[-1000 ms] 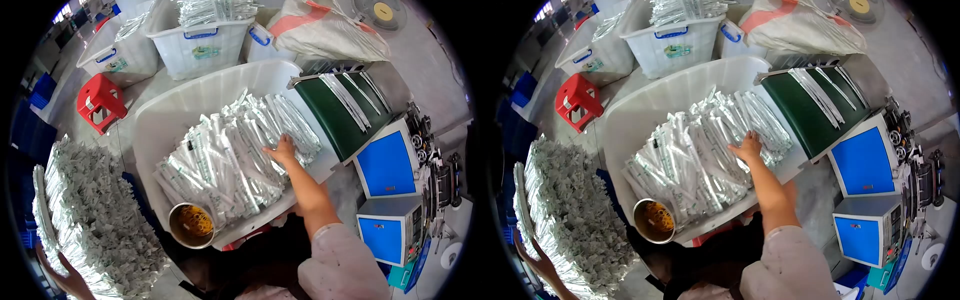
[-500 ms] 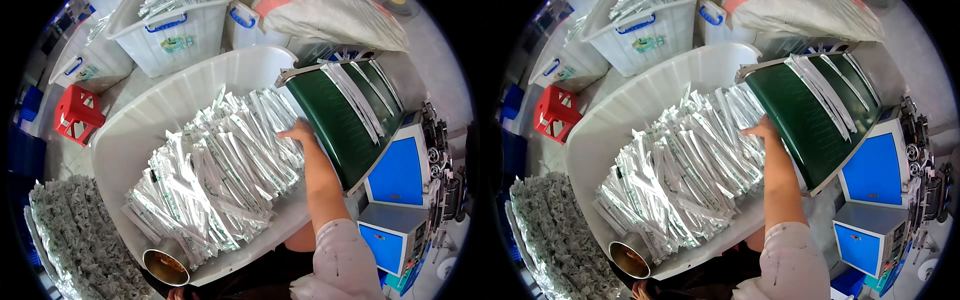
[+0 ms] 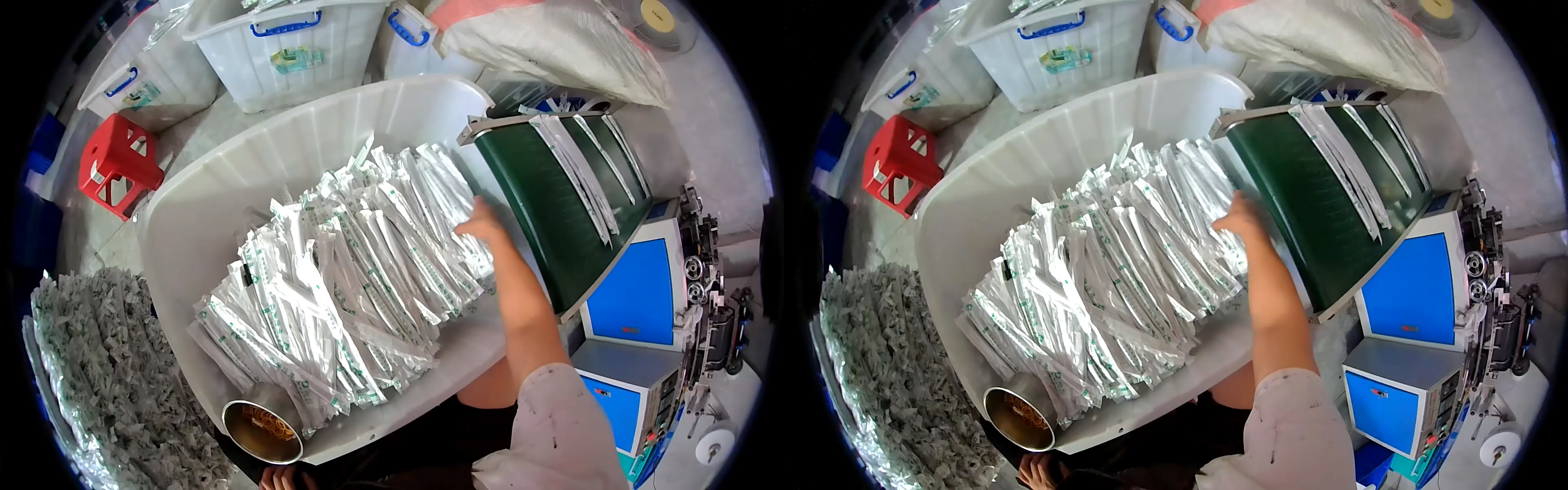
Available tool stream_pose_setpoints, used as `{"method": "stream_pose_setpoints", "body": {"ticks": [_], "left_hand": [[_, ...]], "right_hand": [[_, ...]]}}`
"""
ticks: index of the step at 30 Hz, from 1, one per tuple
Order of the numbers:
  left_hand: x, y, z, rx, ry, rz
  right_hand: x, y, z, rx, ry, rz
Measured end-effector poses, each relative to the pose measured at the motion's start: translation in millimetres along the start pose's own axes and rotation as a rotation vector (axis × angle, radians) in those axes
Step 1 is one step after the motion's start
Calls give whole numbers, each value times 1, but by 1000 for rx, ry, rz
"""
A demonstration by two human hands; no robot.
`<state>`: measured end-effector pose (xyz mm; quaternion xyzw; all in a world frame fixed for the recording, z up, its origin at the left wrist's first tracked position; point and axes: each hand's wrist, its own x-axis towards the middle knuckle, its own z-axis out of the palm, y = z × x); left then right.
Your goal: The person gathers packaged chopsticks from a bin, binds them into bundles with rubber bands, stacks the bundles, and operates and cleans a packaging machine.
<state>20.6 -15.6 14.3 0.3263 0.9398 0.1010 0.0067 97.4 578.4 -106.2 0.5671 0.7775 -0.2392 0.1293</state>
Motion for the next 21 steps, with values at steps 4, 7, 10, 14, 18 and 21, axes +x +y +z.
{"method": "stream_pose_setpoints", "body": {"ticks": [4,7,10,14,18,21], "left_hand": [[0,2,-1,-20,-20,7],[-2,1,-4,-31,-7,31],[-1,2,-9,-86,-8,47],[1,4,-14,-141,4,35],[6,8,-10,-139,16,69],[18,7,-10,-282,39,148]], "right_hand": [[-36,-46,12,-371,111,-57],[-34,-42,30,-400,192,-66],[-31,-28,20,-206,146,-41],[-44,-60,8,-258,38,60],[-54,-66,11,-333,92,108],[-77,-67,-5,-262,113,81]]}}
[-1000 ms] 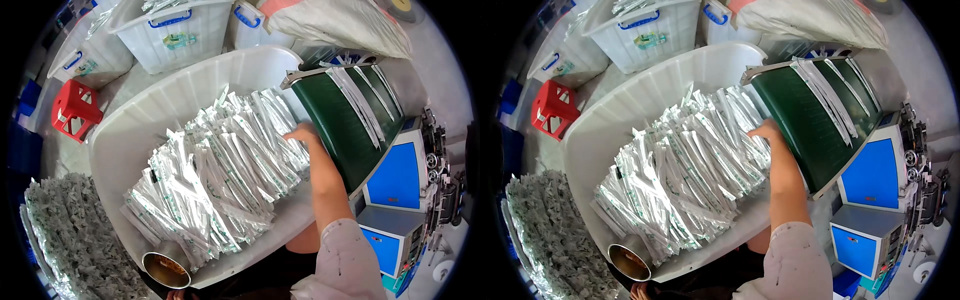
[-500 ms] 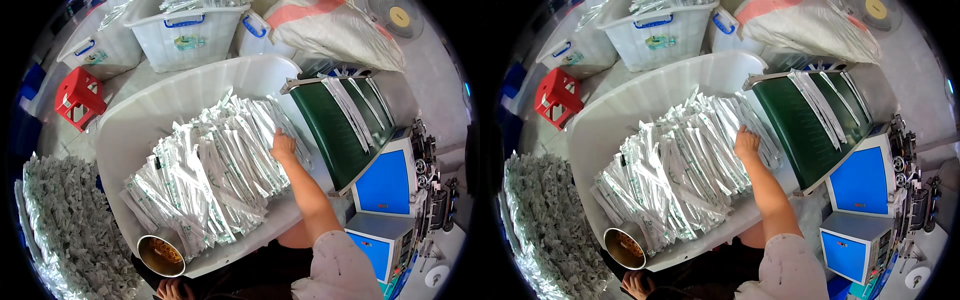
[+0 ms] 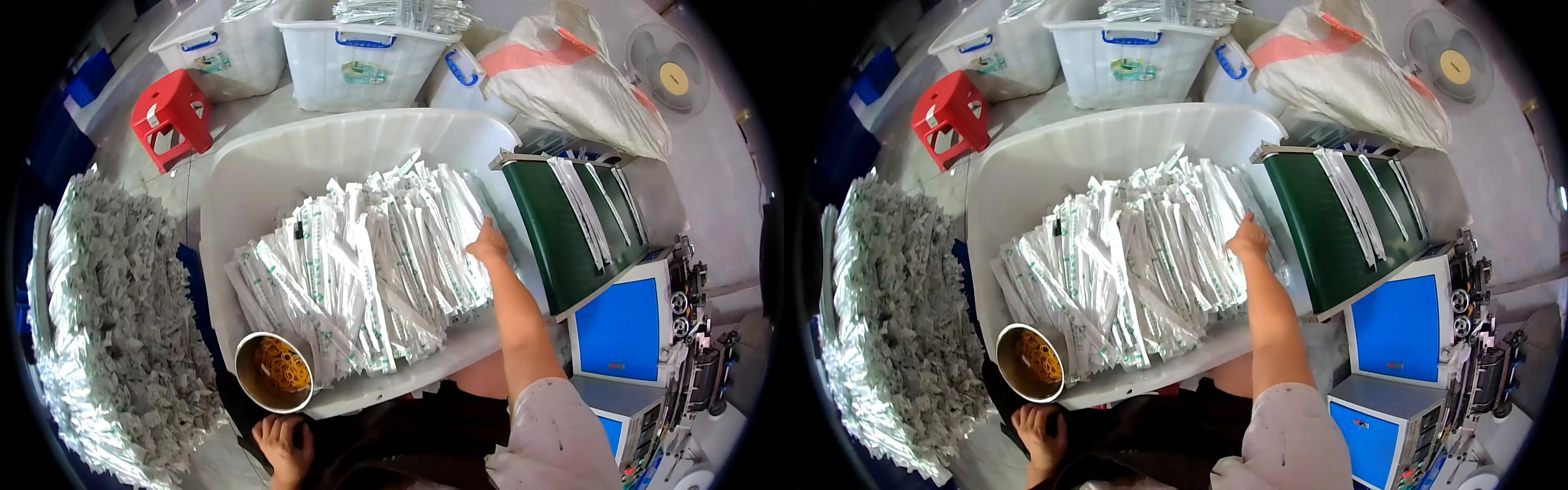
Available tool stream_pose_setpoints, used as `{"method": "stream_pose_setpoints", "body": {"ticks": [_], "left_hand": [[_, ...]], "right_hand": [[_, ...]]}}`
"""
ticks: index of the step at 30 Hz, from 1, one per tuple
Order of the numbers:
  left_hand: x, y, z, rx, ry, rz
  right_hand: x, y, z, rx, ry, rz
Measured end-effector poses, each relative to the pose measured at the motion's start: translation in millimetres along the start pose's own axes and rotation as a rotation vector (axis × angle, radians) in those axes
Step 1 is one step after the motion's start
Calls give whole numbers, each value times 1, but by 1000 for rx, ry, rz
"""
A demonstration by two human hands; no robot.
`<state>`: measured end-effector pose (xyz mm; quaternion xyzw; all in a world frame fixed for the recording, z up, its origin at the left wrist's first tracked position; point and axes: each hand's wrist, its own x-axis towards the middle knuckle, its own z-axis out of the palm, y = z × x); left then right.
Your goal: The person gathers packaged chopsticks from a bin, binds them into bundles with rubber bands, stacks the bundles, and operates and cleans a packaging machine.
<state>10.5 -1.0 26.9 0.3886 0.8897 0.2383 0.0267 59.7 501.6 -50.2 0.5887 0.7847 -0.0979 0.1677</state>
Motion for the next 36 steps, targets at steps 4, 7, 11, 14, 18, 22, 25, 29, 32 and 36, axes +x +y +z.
{"method": "stream_pose_setpoints", "body": {"ticks": [4,7,11,14,18,22,25,29,32,36], "left_hand": [[4,11,22,-356,94,-61],[27,44,20,-426,-30,-188],[97,79,73,-884,-309,-265],[165,93,110,-1819,-690,-582],[176,94,112,-2206,-791,-631],[150,79,109,-2143,-619,-693],[138,75,102,-2152,-511,-723],[136,74,90,-2135,-404,-748],[134,72,79,-2105,-329,-793],[125,66,51,-2084,-258,-842]], "right_hand": [[-13,25,-9,321,59,-83],[-66,29,-29,842,-69,-215],[-122,26,-31,1214,-395,-312],[-186,10,-37,1378,-690,-315],[-261,-8,-7,1440,-639,-241],[-272,-9,26,1079,-104,-528],[-278,-13,26,1385,-133,-470],[-276,-14,22,1245,-96,-582],[-272,-16,13,1040,19,-593],[-244,-25,10,1438,-64,-386]]}}
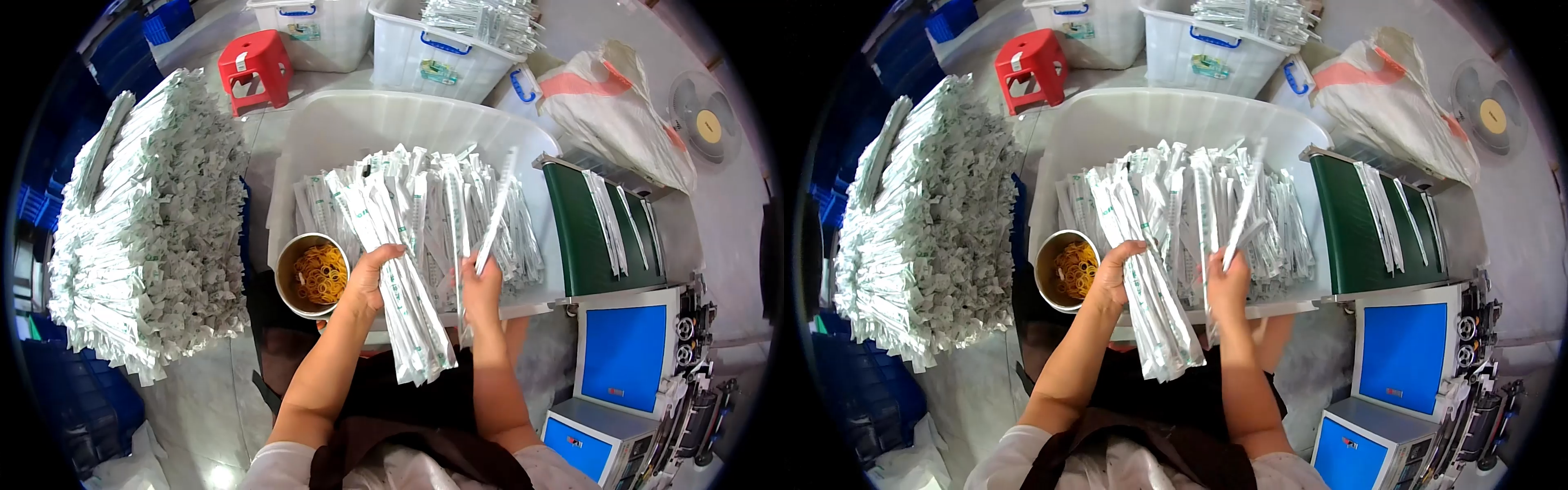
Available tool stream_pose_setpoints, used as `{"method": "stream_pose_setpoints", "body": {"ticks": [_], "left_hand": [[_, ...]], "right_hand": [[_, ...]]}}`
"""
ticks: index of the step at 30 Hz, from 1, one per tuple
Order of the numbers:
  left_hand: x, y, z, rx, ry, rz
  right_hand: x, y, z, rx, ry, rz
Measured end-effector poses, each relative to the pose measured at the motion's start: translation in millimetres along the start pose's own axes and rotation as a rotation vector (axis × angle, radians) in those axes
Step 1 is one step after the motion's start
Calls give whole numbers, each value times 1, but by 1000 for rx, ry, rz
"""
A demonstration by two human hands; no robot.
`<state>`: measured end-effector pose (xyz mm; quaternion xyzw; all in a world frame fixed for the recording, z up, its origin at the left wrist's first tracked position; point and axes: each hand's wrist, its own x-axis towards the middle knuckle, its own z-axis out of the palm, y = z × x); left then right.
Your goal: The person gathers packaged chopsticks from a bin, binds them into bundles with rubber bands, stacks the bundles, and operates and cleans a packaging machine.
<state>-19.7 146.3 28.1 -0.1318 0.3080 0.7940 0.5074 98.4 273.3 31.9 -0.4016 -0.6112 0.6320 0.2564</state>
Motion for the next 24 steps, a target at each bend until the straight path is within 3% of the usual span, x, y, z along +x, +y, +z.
{"method": "stream_pose_setpoints", "body": {"ticks": [2,3,5,7,8,10,12,14,18,19,20,22,24], "left_hand": [[-6,7,-13,-47,-132,-72],[-17,10,-11,-53,-128,-51],[-34,14,-21,-15,-158,-133],[-50,12,-28,62,-196,-170],[-58,5,-30,77,-255,-191],[-82,2,-14,250,-294,-243],[-90,-2,-18,170,-492,-277],[-110,-3,-12,-105,-672,-351],[-114,-7,-48,19,-547,-278],[-123,-3,-52,45,-376,-201],[-130,0,-62,34,-264,-108],[-152,22,-68,10,-143,105],[-170,39,-76,45,-14,202]], "right_hand": [[37,26,-3,-283,-71,100],[44,38,-3,-278,-76,99],[59,49,9,-772,-236,-230],[38,-19,33,-322,-298,-405],[27,-58,44,-144,-480,-533],[9,-105,66,-388,-709,-826],[4,-109,76,-459,-1231,-279],[-16,-98,83,-244,-1324,-325],[-25,-74,114,8,-1379,-25],[-26,-63,126,120,-1333,48],[-34,-58,138,212,-1127,320],[-33,-12,161,-710,-1095,-558],[-44,16,170,-1479,-996,-969]]}}
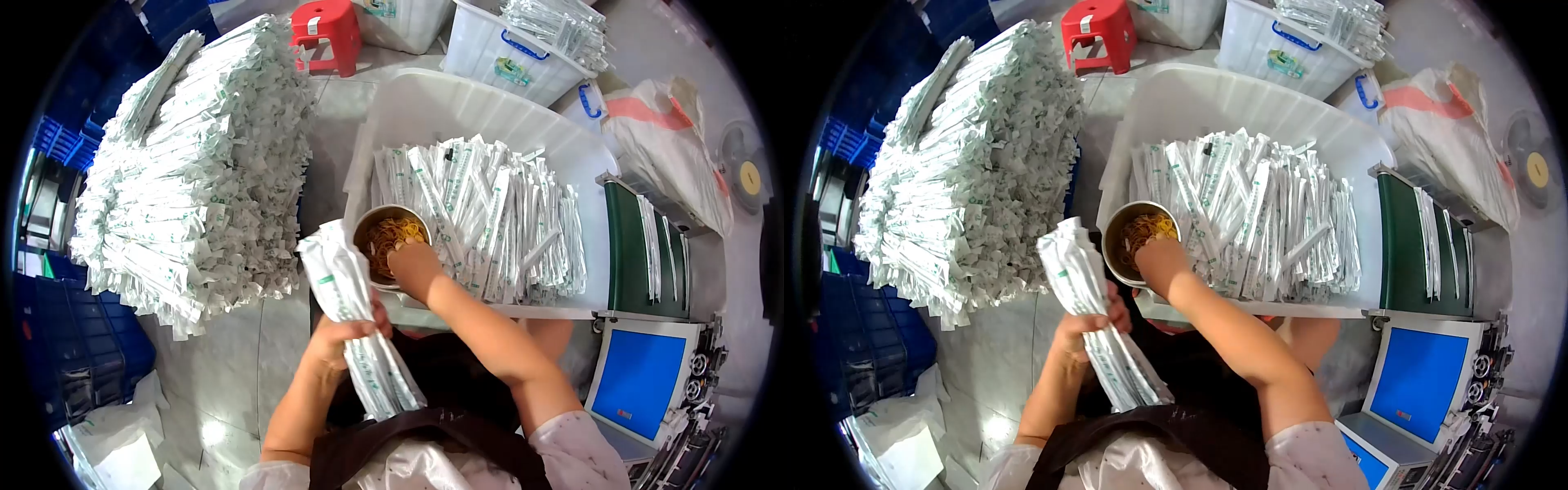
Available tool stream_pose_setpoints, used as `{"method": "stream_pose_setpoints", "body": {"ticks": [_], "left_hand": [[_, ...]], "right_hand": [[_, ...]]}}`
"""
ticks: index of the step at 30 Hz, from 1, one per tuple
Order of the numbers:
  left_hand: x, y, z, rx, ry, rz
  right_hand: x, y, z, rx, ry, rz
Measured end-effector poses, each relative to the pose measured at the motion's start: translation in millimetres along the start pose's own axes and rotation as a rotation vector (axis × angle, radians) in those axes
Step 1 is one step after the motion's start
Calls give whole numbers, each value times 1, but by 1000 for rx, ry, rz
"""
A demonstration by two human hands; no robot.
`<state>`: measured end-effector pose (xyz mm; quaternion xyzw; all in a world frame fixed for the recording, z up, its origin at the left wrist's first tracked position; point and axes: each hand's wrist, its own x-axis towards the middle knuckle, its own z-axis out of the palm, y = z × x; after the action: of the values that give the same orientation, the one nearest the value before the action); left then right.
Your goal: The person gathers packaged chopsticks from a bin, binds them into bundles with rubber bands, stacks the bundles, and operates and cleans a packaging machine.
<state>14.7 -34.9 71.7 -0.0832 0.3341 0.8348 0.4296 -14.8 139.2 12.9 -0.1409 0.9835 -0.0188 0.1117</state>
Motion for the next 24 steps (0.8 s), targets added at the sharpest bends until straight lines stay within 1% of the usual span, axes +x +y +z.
{"method": "stream_pose_setpoints", "body": {"ticks": [1,3,6,7,8,10,11,13,14,16,17,19,20,22,24], "left_hand": [[-3,3,-6,-8,14,17],[-8,5,-11,-20,51,49],[-8,1,-15,-31,72,50],[-7,0,-16,-38,67,51],[-6,0,-15,-41,58,47],[-4,0,-11,-16,89,52],[-3,-1,-12,-18,76,45],[-4,-3,-11,-8,65,48],[-5,-3,-10,9,59,49],[-6,-3,-10,38,28,65],[-6,-1,-11,30,21,67],[-11,0,-9,22,48,82],[-12,1,-8,13,63,80],[-12,0,-10,25,94,95],[-10,-1,-12,26,74,89]], "right_hand": [[3,-4,4,1,-2,-3],[10,-14,-13,18,-170,103],[10,-13,-17,9,-206,130],[9,-10,-10,-11,-144,118],[8,-8,-4,-17,-146,126],[6,-3,5,84,274,113],[5,-3,7,75,270,113],[8,-6,10,68,71,196],[10,-6,5,103,8,183],[16,-9,12,95,123,152],[13,-6,11,92,127,164],[11,-10,11,141,218,205],[9,-11,11,147,215,190],[5,-6,9,267,393,241],[5,-4,8,309,401,251]]}}
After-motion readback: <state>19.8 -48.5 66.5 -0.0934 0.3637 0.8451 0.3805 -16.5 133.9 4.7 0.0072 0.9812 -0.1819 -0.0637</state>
